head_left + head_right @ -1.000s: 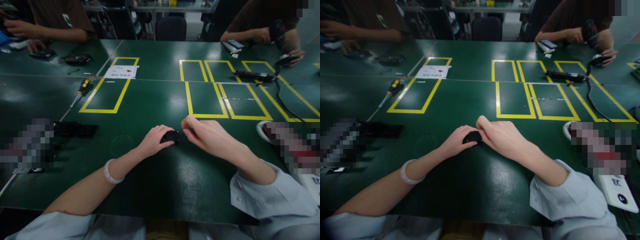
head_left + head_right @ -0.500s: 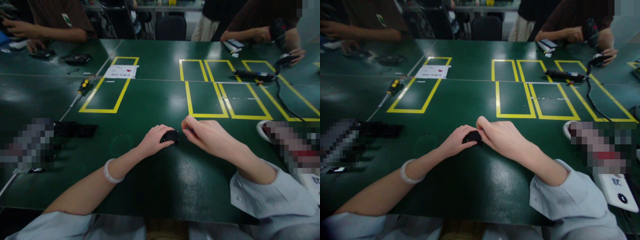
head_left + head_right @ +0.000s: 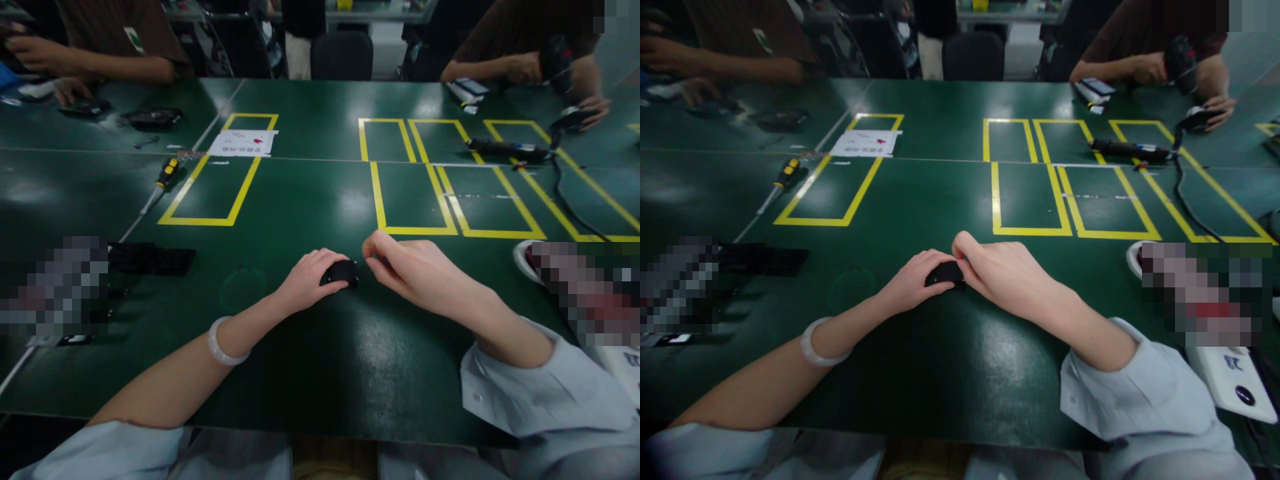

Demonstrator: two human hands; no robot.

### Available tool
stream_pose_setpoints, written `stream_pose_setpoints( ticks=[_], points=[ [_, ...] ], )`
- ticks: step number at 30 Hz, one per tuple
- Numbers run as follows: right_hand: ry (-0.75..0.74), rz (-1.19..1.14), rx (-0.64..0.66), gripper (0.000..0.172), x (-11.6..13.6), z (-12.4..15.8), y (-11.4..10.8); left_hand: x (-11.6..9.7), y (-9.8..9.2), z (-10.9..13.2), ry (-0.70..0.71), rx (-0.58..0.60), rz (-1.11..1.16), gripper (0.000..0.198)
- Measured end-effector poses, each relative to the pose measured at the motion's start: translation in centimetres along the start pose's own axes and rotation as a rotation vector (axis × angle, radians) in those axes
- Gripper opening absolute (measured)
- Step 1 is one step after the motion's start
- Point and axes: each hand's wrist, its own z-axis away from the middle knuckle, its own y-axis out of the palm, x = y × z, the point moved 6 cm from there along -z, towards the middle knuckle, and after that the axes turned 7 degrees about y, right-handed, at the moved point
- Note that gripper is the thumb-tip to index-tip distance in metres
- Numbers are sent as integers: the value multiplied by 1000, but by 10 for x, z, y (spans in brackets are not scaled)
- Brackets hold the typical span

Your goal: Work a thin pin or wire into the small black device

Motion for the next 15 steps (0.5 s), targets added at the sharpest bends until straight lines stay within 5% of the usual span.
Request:
stream_pose_setpoints(
  ticks=[15],
  points=[
    [10,-2,-5,18,-1,-1,1,1,0,0,10,-5,1,36]
  ],
)
